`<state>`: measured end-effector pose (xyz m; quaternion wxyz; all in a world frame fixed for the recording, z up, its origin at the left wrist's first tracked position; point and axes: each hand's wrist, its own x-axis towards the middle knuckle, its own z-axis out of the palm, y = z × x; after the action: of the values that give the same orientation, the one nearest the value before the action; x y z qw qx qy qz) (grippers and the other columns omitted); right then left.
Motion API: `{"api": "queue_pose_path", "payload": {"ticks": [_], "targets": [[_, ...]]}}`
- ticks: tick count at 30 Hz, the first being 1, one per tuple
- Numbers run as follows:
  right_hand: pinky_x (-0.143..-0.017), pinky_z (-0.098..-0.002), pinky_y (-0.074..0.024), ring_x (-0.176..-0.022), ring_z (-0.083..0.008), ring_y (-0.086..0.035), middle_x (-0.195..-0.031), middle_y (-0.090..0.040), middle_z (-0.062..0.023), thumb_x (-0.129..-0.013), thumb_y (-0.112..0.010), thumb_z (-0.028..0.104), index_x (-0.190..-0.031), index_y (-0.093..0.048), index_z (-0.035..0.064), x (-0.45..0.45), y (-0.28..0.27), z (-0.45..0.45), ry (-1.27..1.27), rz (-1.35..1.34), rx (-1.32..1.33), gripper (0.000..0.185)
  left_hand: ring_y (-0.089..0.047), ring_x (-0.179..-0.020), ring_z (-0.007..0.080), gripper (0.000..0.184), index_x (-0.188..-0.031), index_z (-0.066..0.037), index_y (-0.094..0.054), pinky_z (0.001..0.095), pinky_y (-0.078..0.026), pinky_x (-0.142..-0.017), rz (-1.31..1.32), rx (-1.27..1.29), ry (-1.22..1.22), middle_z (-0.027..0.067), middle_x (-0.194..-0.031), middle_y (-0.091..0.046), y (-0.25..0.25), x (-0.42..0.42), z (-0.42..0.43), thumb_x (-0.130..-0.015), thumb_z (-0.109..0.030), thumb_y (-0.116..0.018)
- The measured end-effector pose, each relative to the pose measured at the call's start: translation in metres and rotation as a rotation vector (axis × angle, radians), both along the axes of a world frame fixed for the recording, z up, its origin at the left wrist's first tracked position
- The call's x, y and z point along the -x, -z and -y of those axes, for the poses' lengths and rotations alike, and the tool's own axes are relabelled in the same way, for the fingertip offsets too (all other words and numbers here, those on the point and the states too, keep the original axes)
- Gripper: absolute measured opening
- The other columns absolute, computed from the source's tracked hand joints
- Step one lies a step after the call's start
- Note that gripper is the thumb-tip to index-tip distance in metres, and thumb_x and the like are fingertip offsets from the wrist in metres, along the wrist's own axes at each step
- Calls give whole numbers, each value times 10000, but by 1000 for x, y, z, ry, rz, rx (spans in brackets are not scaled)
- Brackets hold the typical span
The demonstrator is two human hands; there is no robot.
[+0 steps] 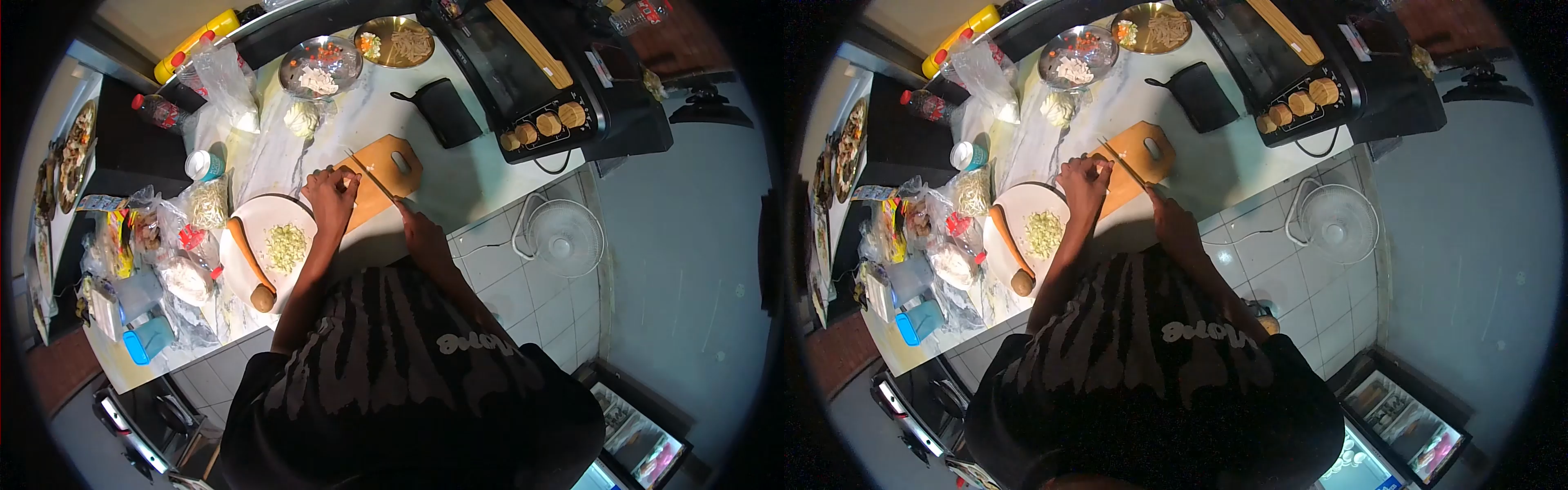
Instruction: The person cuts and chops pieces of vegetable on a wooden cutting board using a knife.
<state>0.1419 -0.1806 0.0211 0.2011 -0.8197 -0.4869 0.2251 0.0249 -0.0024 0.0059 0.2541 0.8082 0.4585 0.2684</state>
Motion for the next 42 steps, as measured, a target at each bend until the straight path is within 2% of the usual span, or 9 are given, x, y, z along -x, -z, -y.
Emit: {"api": "queue_pose_path", "payload": {"ticks": [8,16,22,25,27,30,33,38,42], "targets": [[-794,-535,-515,-887,-426,-641,-944,-617,-241,-992,-410,170,-1460,-464,164,5,-4,3,42,-159,-13,471,-509,-877,237,135,-950,-166,-777,400,-331,-834,42,-109,71,25,-798,-619,7,10,1,-863,-242,-706],[-909,-469,-497,-1065,-433,-619,-1168,-636,-267,-1016,-445,172,-1428,-507,122,14,-1,-1,83,-284,-92,420,-508,-1033,248,285,-1135,-155,-747,420,-361,-916,-73,-287,280,32,-1121,-626,-3,25,6,-874,-258,-697],[-958,-444,-487,-1136,-415,-600,-1250,-612,-257,-1026,-428,176,-1424,-515,107,22,2,0,105,-329,-168,412,-504,-1067,261,364,-1222,-149,-701,425,-369,-897,-146,-291,318,39,-1193,-615,-4,29,9,-880,-270,-687],[-947,-440,-492,-1115,-412,-608,-1224,-626,-247,-1025,-432,170,-1415,-524,100,25,4,-1,126,-345,-162,407,-504,-1071,271,370,-1226,-141,-690,426,-370,-896,-157,-272,326,50,-1201,-614,-7,29,10,-882,-276,-684],[-783,-500,-543,-863,-437,-664,-961,-646,-267,-1002,-461,143,-1419,-527,132,28,6,-4,98,-166,-253,422,-505,-1073,275,360,-1217,-134,-690,430,-375,-893,-175,-265,330,55,-1203,-614,-11,29,9,-884,-272,-681],[-800,-469,-525,-902,-408,-647,-970,-647,-227,-1018,-446,175,-1423,-532,185,27,-11,-7,139,-189,-2,415,-511,-1068,283,334,-1190,-122,-692,437,-387,-890,-226,-274,349,62,-1196,-616,-16,27,5,-887,-261,-674],[-753,-485,-524,-835,-414,-642,-900,-629,-224,-1014,-451,175,-1421,-537,219,31,-1,-6,146,-119,-7,418,-517,-1054,287,302,-1160,-113,-697,437,-401,-888,-247,-300,383,67,-1177,-620,-18,25,2,-882,-229,-672],[-788,-479,-526,-887,-433,-645,-972,-652,-242,-1011,-453,174,-1420,-530,173,24,7,-5,143,-119,-75,416,-533,-1009,269,248,-1088,-105,-724,415,-427,-868,-230,-306,406,59,-1112,-640,-2,22,-5,-847,-158,-696],[-830,-473,-516,-969,-432,-639,-1052,-651,-261,-1014,-446,178,-1418,-523,133,20,-2,-8,168,-247,-120,414,-559,-890,261,146,-948,-92,-766,391,-453,-821,-79,-111,271,57,-912,-674,-8,11,-11,-816,-141,-731]]}}
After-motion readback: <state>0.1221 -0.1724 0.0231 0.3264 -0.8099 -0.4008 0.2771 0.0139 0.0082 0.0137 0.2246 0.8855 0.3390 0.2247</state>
